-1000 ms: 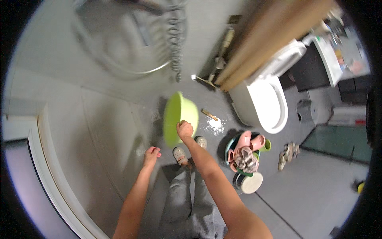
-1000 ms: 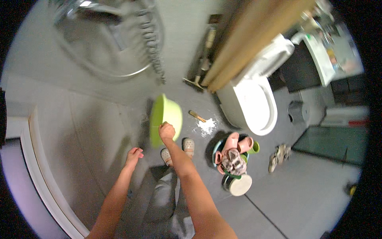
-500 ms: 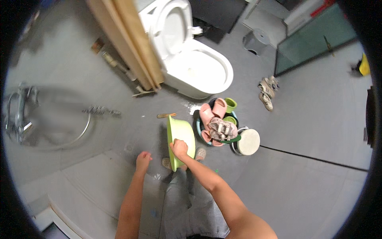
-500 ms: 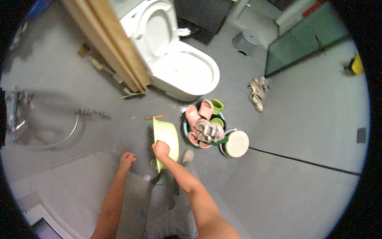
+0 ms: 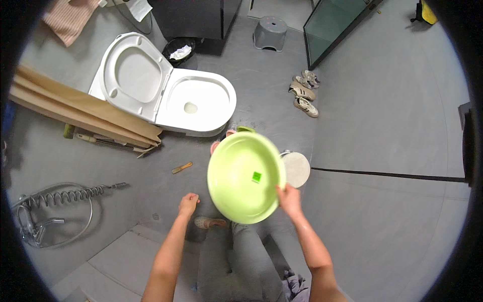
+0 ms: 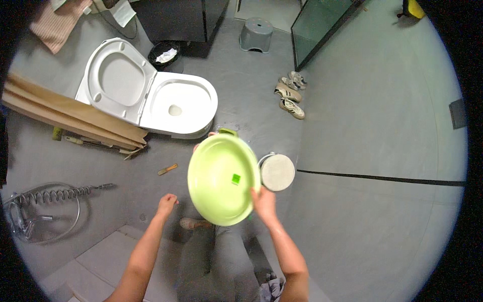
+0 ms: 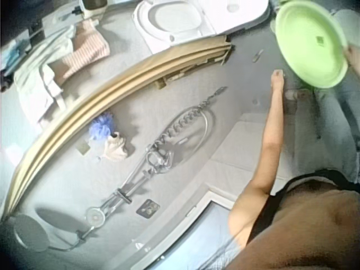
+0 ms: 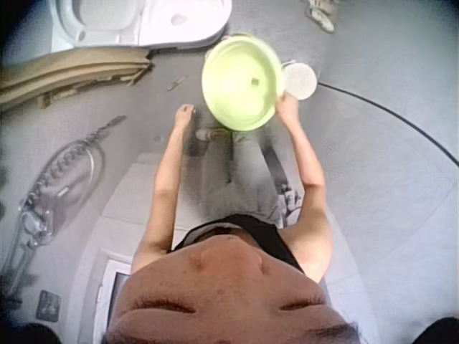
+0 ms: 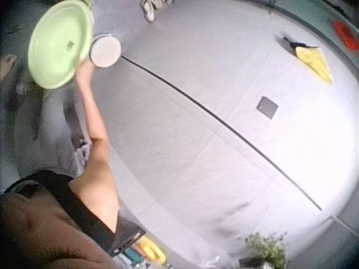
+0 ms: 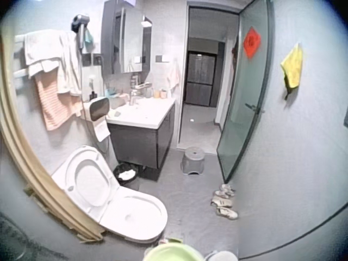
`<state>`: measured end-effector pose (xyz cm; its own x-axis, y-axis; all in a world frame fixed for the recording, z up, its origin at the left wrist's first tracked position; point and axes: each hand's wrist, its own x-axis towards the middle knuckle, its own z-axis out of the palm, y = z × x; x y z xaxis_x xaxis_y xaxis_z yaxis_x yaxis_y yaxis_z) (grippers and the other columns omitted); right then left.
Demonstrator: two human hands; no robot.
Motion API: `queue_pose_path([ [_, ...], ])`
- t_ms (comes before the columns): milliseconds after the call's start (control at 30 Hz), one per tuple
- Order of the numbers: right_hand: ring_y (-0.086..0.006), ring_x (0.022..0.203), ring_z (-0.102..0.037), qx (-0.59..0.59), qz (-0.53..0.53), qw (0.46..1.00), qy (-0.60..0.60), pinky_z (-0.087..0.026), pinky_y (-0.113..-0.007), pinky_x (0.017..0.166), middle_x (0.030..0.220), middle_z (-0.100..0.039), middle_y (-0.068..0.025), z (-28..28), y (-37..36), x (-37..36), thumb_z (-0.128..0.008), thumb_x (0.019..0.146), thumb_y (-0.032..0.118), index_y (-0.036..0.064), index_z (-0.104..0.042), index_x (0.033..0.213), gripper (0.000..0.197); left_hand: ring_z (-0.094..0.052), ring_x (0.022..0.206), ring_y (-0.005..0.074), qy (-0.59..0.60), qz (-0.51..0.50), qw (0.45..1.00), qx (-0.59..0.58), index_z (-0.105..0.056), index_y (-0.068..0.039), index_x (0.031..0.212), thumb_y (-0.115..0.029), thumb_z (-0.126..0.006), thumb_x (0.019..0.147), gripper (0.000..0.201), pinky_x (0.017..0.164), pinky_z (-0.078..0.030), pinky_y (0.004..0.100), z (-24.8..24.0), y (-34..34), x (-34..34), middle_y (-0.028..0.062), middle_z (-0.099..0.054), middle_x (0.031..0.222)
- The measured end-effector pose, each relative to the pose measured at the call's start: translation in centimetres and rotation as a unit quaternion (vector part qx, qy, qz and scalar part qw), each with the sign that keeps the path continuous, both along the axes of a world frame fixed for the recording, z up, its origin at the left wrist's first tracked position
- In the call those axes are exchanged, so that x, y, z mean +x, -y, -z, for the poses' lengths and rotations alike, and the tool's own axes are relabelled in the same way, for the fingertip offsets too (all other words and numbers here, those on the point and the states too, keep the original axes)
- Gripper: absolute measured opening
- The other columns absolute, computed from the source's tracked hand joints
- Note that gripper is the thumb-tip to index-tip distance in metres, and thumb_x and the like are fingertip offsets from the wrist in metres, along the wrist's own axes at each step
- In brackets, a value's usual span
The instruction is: The person washes sandals and insoles in a basin under the faucet, empties the water into the toilet, squeegees the bathroom floor, and organizes the washed sandals and slippers in a row against the wall.
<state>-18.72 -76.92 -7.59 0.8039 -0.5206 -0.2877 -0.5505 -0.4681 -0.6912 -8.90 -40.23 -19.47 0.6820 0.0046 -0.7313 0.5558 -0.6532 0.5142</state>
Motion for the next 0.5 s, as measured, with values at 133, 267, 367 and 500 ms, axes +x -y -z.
queue_pose_path([
  [133, -0.0104, 0.043, -0.051, 0.165, 0.254, 0.953, -0.004, -0.041, -0.023, 0.036, 0.061, -0.058, -0.0068, -1.3, 9.8, 0.2, -0.048, 0.09, 0.02, -0.0039, -0.057, 0.085, 0.026, -0.06, 0.08, 0.0166, -0.013, 0.044, 0.998, 0.032, -0.064, -0.013, 0.089, -0.032, -0.051, 0.08, 0.025, 0.076, -0.042, 0.0299, 0.5, 4.2, 1.3, -0.0009, -0.066, 0.078],
  [267, -0.0157, 0.047, -0.056, 0.24, 0.364, 0.898, 0.052, -0.046, -0.025, 0.039, 0.067, -0.059, -0.0105, 8.6, 16.9, 3.6, -0.051, 0.089, 0.021, -0.0054, -0.054, 0.089, 0.027, -0.061, 0.083, 0.0185, -0.03, 0.065, 0.995, 0.066, -0.065, -0.014, 0.089, -0.034, -0.051, 0.08, 0.026, 0.078, -0.042, 0.0334, 0.1, 9.3, 1.8, -0.0009, -0.066, 0.079],
  [367, -0.0217, 0.054, -0.061, 0.287, 0.462, 0.835, 0.082, -0.05, -0.029, 0.043, 0.081, -0.06, -0.0147, 17.3, 18.7, 8.1, -0.052, 0.087, 0.015, -0.0075, -0.047, 0.105, 0.029, -0.061, 0.084, 0.0192, -0.056, 0.066, 0.992, 0.086, -0.064, -0.016, 0.089, -0.035, -0.051, 0.08, 0.025, 0.081, -0.041, 0.0379, 2.4, 11.5, 1.4, -0.0007, -0.066, 0.08],
  [500, -0.0247, 0.061, -0.062, 0.295, 0.551, 0.773, 0.11, -0.051, -0.03, 0.044, 0.089, -0.059, -0.0175, 23.7, 15.3, 14.3, -0.052, 0.088, 0.014, -0.0083, -0.045, 0.11, 0.033, -0.062, 0.085, 0.0207, -0.064, 0.053, 0.995, 0.062, -0.064, -0.016, 0.089, -0.036, -0.051, 0.08, 0.026, 0.081, -0.04, 0.0373, 5.9, 11.0, 0.7, 0.0004, -0.066, 0.082],
])
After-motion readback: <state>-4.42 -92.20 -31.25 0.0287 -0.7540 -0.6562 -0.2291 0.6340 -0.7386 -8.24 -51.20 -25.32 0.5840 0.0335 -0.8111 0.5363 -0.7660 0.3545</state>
